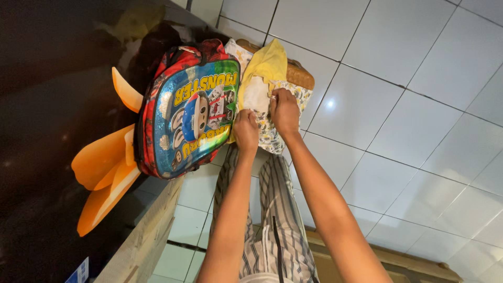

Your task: The person sits on the floor, opens a small child's backpack, and takes out cloths and clothing items one at a time, folding each and stacking them on a plastic stool. They then remove a small notebook and other small items from the bag and place them with the stack.

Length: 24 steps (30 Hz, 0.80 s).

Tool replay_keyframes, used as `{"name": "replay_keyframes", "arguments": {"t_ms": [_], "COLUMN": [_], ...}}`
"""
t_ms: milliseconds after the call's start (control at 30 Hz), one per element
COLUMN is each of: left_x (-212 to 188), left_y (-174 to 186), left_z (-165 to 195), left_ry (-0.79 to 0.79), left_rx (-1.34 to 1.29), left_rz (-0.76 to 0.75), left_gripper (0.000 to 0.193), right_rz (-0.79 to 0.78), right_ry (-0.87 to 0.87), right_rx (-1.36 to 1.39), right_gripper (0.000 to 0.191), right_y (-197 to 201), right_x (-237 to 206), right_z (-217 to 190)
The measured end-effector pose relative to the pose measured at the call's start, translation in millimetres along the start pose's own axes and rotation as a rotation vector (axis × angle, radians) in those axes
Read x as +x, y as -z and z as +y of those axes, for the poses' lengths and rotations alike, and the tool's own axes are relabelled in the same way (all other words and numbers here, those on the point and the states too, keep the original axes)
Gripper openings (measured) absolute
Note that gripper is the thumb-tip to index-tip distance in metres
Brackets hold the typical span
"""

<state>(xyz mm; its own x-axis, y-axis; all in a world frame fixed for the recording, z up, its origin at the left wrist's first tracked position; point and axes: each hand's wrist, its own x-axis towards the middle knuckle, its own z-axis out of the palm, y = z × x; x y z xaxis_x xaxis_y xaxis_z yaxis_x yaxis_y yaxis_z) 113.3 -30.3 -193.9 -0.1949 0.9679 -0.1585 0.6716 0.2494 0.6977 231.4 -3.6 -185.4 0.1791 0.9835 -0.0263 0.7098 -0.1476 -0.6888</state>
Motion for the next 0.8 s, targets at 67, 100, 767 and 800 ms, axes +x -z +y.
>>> {"name": "replay_keyframes", "arguments": {"t_ms": [67,100,767,800], "left_x": [4,6,14,16], "left_y": [-1,-2,1,3], "left_z": [2,3,9,7], "left_ry": [0.079,0.084,0.205,0.218], "left_rx": [0.022,0.014,-0.442,-0.497], "left_rz": [0.000,0.016,-0.067,-0.100], "left_gripper": [0.010,0.010,0.009,0.008], "right_rz": [0.009,0.014,-0.257,-0.274], "right_ry": [-0.098,-0.159,-0.275,-0.221], "right_rx": [0.086,0.144,0.357,0.352], "right_gripper": [0.013,0.011,0.019,0.016], "right_y": [-1,-1,9,9], "right_x": [-2,-3,-11,-10], "right_z": [5,7,-1,-1]}}
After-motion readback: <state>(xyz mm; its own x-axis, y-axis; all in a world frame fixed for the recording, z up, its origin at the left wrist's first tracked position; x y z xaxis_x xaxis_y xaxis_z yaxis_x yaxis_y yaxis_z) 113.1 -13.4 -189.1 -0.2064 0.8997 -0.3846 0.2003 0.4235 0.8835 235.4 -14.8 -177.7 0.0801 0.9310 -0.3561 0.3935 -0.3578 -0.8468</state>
